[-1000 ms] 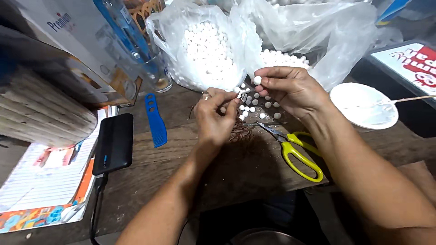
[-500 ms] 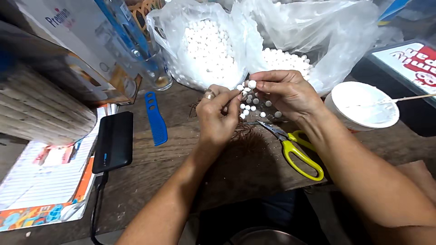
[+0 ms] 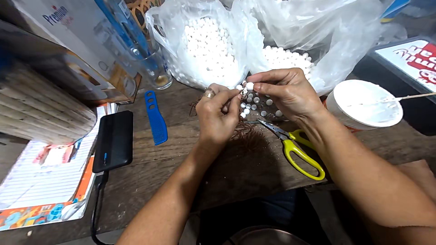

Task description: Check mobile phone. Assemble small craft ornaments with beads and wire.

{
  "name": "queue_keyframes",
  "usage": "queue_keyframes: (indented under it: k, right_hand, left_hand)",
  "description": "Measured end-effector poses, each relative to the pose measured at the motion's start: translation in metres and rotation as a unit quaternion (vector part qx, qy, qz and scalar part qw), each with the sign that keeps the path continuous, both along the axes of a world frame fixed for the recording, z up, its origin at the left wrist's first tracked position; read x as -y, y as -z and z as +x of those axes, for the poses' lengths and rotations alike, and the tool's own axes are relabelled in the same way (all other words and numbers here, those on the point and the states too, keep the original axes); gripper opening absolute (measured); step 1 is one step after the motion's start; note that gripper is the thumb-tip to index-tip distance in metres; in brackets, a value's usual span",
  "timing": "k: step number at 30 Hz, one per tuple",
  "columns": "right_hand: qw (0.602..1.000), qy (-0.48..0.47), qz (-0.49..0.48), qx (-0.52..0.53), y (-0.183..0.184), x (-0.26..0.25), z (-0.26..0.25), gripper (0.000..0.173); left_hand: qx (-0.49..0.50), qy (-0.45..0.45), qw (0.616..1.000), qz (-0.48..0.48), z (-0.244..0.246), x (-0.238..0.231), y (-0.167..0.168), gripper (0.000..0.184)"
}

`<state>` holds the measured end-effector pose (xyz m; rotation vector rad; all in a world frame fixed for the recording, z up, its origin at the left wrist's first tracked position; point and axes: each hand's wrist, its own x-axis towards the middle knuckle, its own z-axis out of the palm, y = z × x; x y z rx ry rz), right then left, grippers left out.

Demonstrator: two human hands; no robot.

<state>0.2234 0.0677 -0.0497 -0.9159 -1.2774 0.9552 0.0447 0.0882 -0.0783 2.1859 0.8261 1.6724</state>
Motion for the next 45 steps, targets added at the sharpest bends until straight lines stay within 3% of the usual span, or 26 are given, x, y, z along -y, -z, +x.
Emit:
queue_keyframes:
  k: [10, 17, 22, 29, 39, 45]
  right_hand:
    - [0.998, 0.008, 0.027, 0.052, 0.0002, 0.0012, -0.001, 0.019]
    - [0.987, 0.033, 0.064, 0.145, -0.0018, 0.0042, 0.0, 0.01]
    - [0.971, 0.001, 0.11, 0.211, -0.0033, 0.005, 0.0062, 0.018]
    - [0.97, 0.024, 0.111, 0.213, -0.0015, 0.0055, 0.0015, 0.007]
    - [0.974, -0.009, 0.108, 0.199, -0.0052, 0.0069, 0.0052, 0.02]
    - [0.971, 0.003, 0.111, 0.214, -0.0039, 0.0063, 0.0049, 0.011]
  left_hand:
    - [-0.025, -0.001, 0.999, 0.024, -0.0014, 0.0012, -0.0019, 0.009]
    - [-0.035, -0.005, 0.999, 0.026, -0.001, 0.0008, -0.0004, 0.01]
    - [-0.033, -0.005, 0.999, 0.03, -0.0014, 0.0006, -0.0013, 0.01]
    - [-0.061, -0.001, 0.997, 0.04, -0.0051, 0.0016, -0.003, 0.011]
    - [-0.069, 0.001, 0.997, 0.027, -0.0072, 0.0034, -0.0062, 0.009]
    - [-0.074, 0.007, 0.997, 0.038, -0.0071, 0.0047, -0.0055, 0.009]
